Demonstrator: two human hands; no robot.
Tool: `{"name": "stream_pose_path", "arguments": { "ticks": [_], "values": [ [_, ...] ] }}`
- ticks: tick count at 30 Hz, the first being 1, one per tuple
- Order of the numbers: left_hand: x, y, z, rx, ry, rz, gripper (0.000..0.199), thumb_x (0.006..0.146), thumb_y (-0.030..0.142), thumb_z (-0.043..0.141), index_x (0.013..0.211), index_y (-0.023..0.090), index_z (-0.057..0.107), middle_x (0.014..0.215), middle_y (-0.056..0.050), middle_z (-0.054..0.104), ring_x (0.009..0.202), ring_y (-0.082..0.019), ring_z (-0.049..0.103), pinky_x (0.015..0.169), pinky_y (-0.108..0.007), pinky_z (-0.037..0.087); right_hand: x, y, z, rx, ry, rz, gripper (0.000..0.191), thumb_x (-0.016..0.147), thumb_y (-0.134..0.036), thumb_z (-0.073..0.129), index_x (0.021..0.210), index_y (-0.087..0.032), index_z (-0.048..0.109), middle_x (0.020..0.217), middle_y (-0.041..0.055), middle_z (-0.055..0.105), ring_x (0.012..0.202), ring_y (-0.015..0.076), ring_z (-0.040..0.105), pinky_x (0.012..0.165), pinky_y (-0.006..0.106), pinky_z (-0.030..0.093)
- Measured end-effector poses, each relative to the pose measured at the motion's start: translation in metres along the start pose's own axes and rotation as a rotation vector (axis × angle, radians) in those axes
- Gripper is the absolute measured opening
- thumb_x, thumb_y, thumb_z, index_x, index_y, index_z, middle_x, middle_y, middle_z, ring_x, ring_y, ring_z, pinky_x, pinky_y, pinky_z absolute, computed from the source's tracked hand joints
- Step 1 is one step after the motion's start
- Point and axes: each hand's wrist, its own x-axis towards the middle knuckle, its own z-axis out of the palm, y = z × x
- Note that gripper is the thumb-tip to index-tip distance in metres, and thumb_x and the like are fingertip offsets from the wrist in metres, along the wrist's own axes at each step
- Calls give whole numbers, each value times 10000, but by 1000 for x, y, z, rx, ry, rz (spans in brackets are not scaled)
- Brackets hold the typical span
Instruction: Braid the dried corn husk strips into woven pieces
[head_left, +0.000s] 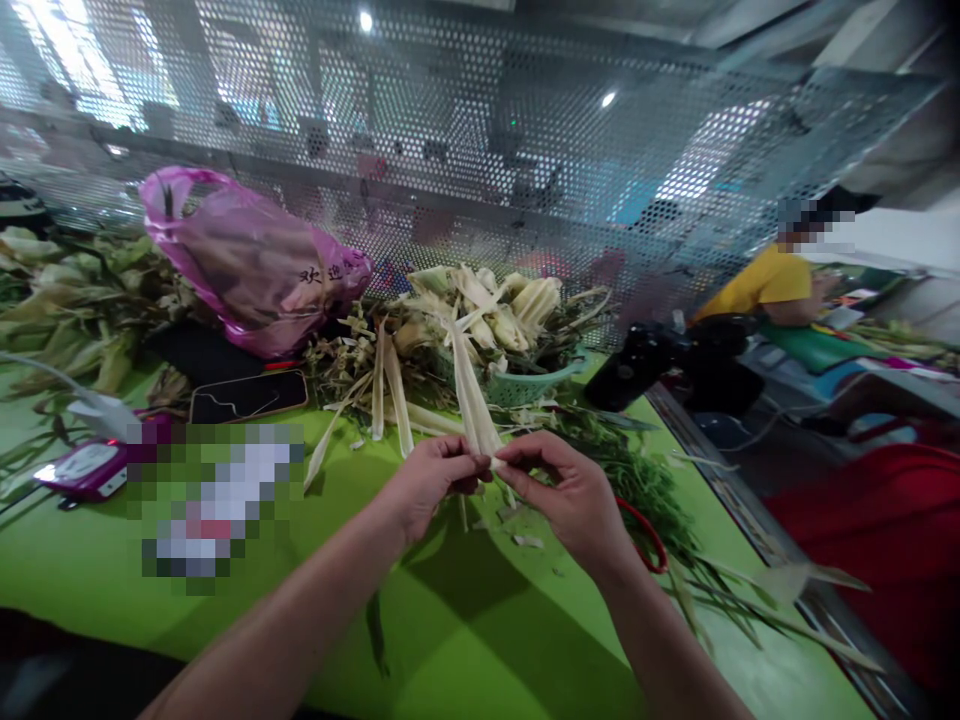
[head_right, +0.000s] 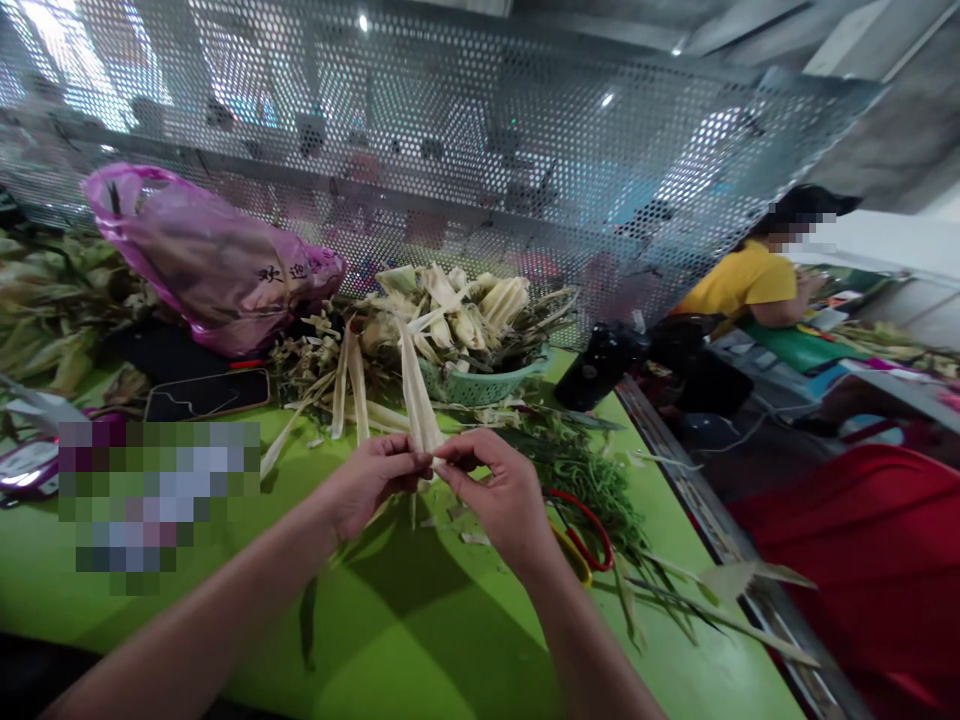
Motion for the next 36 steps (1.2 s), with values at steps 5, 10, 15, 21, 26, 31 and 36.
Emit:
{"name": "stream_pose_path", "arguments": {
  "ticks": [5, 10, 15, 21, 26, 31, 36],
  "values": [
    [-2, 3, -1, -4, -10, -30, 167, 618, 216, 759, 697, 110, 656, 650, -28, 634, 569, -74, 536, 585, -210, 411, 3, -3, -2, -108, 21, -137, 21, 762, -233, 676, 752, -215, 679, 762, 34, 644, 737, 186, 598, 679, 317, 496],
    [-4, 5, -1, -12, -28, -39, 134, 636, 191, 740, 714, 116, 661, 670, -27, 653, 561, -65, 530, 593, -207, 412, 3, 2, -3, -133, 12, -167, 24, 774, -192, 659, 764, -206, 676, 775, 26, 645, 735, 167, 603, 677, 291, 490],
    [-3, 4, 0, 8, -37, -27, 124, 655, 196, 734, 723, 115, 668, 683, -35, 655, 569, -65, 524, 588, -202, 398, 3, 2, -4, -165, 5, -141, 33, 783, -218, 648, 756, -204, 661, 760, 21, 642, 722, 166, 599, 678, 290, 484],
    [-2, 1, 0, 73, -65, 16, 193, 670, 251, 741, 789, 110, 685, 726, -54, 660, 621, -84, 539, 607, -212, 388, 2, 3, -3, -181, 4, -53, 64, 793, -240, 633, 764, -182, 629, 733, 13, 618, 692, 152, 569, 660, 266, 457],
    [-4, 3, 3, 148, -85, 51, 210, 696, 291, 718, 811, 118, 685, 777, -59, 658, 670, -97, 537, 636, -223, 379, 1, 2, 0, -153, 55, -1, 59, 781, -224, 630, 753, -175, 613, 709, 8, 608, 665, 144, 552, 639, 253, 441],
    [-5, 5, 3, 194, -120, 77, 309, 667, 372, 742, 838, 122, 683, 800, -56, 643, 706, -115, 539, 670, -251, 388, 1, 2, 2, -153, 84, 18, 72, 765, -235, 636, 736, -174, 612, 703, 15, 618, 653, 151, 558, 627, 262, 441],
    [-3, 3, 3, 241, -174, 124, 352, 596, 317, 798, 850, 121, 654, 755, -27, 610, 767, -147, 559, 728, -276, 404, 1, 2, 0, -154, 102, 30, 65, 761, -232, 635, 739, -174, 613, 710, 18, 619, 665, 157, 561, 640, 269, 446]
  ]
}}
